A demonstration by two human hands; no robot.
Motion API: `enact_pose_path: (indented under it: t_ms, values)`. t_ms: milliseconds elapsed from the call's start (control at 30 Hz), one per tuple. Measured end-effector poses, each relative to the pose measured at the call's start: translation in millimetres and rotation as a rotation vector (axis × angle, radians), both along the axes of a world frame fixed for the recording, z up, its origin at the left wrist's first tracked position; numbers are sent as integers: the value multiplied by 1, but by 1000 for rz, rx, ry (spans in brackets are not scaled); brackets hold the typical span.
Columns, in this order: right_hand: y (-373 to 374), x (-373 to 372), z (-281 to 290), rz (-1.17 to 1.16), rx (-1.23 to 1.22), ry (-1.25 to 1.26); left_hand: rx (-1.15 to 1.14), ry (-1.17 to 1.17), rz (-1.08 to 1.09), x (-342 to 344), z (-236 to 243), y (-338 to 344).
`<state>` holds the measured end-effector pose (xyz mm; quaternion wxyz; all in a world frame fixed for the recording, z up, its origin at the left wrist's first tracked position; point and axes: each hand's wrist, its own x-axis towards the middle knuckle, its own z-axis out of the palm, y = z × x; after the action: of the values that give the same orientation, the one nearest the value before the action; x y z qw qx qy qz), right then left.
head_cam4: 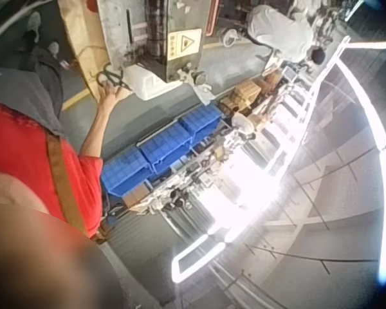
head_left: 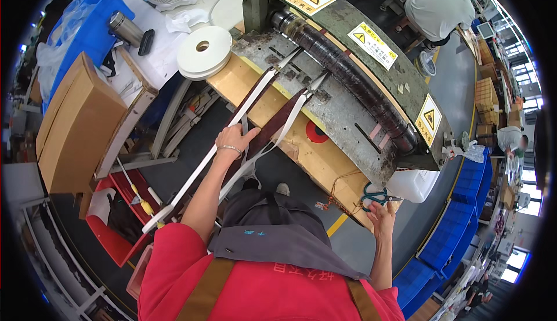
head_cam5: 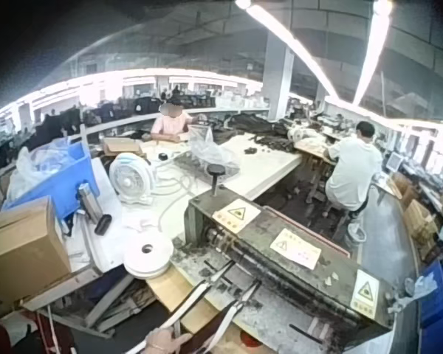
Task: The recorder is cutting and preparing leather straps at a workshop bench using scissors and adhesive tape.
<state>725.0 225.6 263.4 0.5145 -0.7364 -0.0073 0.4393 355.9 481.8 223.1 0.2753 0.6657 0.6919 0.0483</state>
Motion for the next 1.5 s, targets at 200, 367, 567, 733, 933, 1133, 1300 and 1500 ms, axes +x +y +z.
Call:
enact_pose_path:
  t_ms: [200, 367, 567, 733, 933, 1133, 1300, 1500]
  values:
    - [-10, -5, -3, 60, 32, -53, 650, -363, 214, 9, -32, -23]
    - [-28, 2, -25, 212, 50, -254, 485, -553, 151, 40, -13, -50]
    - [-27, -1, -19, 315, 72, -304, 428, -193, -41, 54, -7, -53]
    - [-24, 3, -24, 394, 82, -313, 420, -144, -10, 49, -20, -45]
    - [-23, -5, -25, 368, 50, -377, 319, 12, -141, 49, -22, -44]
    - [-32, -23, -24, 268, 17, -690, 301, -218, -66, 25, -33, -55]
    - [-21, -54, -25, 306, 95, -1006, 292, -964, 274, -35, -1, -97]
    - [74, -207, 68, 979, 730, -1022, 385, -1225, 440, -92, 80, -166]
